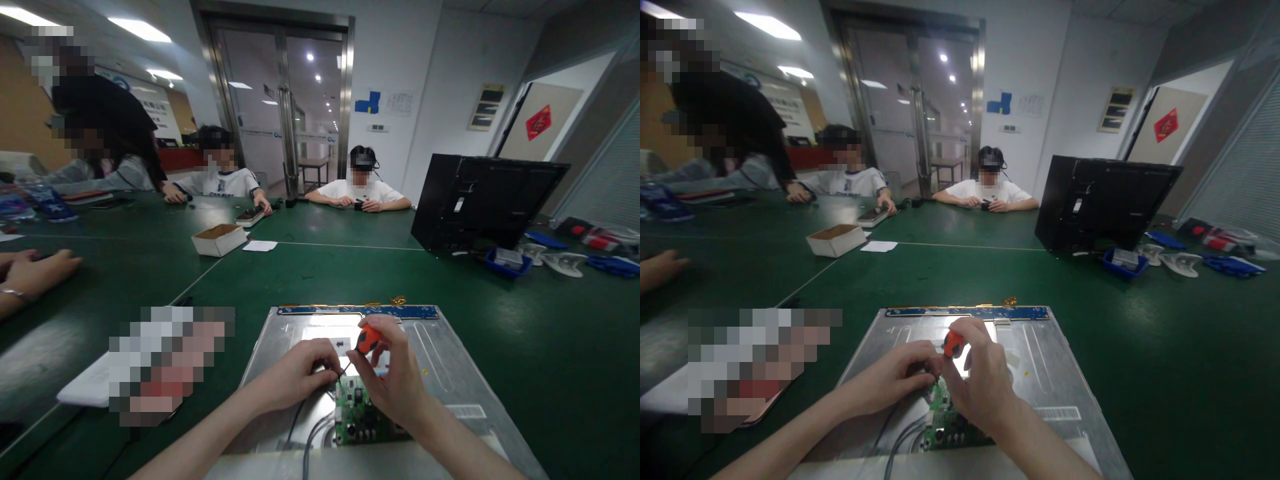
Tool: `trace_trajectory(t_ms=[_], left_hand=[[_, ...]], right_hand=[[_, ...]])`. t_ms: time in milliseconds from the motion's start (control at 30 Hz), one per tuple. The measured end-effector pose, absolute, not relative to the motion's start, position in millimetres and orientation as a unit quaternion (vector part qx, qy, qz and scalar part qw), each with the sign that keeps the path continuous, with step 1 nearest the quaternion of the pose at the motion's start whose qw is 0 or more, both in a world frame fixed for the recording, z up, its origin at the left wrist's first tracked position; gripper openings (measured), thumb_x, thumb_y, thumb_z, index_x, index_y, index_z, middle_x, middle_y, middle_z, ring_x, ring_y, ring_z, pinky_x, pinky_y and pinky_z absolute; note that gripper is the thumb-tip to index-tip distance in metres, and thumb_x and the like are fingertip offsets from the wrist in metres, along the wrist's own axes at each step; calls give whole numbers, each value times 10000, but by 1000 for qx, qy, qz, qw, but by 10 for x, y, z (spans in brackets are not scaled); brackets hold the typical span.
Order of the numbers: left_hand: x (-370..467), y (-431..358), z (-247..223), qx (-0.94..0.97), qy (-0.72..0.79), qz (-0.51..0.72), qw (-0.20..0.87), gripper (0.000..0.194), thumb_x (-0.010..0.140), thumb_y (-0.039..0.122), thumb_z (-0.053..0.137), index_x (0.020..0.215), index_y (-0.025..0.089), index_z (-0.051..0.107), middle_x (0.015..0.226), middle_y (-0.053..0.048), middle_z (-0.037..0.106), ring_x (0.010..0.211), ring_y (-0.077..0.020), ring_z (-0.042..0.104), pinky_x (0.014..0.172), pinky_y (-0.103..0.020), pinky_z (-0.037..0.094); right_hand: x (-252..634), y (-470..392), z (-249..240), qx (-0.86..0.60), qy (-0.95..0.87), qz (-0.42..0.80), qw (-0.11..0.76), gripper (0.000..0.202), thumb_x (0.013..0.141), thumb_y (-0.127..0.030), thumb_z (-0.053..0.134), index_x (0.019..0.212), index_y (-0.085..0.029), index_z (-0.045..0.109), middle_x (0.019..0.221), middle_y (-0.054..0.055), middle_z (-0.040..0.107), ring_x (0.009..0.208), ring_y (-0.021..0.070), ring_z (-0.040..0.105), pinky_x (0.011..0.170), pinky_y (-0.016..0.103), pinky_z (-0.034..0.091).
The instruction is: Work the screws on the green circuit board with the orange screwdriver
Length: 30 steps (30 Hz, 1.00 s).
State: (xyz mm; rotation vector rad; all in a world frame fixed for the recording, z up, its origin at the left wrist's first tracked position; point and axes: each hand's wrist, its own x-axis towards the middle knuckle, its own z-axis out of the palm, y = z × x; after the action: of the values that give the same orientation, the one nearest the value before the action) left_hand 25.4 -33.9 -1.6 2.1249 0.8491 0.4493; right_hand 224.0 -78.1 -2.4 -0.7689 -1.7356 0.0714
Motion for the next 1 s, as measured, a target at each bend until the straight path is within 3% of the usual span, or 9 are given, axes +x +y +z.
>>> trace_trajectory(t_ms=[233,400,633,867,1000], left_hand=[[258,-330,-53,838,330,183,394,84,845,170,577,861,178,658,872,-19,650,815,-183,581,750,-278,439],[266,-329,-41,837,332,184,394,55,824,174,592,821,177,646,839,-11,630,784,-176,564,722,-272,422],[261,-339,-9,839,339,174,388,84,841,188,579,859,185,661,856,-15,636,814,-184,570,750,-281,433],[255,-332,-33,842,328,173,391,76,858,192,568,869,178,641,899,-29,660,836,-193,583,777,-295,456],[255,-320,-66,842,327,169,393,128,866,187,569,954,175,661,927,-34,667,851,-197,582,794,-302,457]], right_hand=[[2235,-823,53,-329,-765,25,554,434,981,-142,490,1390,-276,433,1129,89,559,716,151,632,518,275,544],[2236,-836,58,-329,-771,27,544,497,982,-117,442,1454,-261,385,1061,84,601,741,177,643,538,293,559],[2248,-779,5,-328,-753,26,570,495,959,-162,544,1415,-245,369,959,43,611,617,141,595,426,237,493],[2234,-826,49,-341,-758,28,555,458,968,-161,536,1390,-321,457,1141,79,552,655,136,619,494,287,549],[2234,-848,44,-348,-769,34,535,520,978,-139,480,1459,-325,419,1120,84,572,678,159,627,521,319,557]])
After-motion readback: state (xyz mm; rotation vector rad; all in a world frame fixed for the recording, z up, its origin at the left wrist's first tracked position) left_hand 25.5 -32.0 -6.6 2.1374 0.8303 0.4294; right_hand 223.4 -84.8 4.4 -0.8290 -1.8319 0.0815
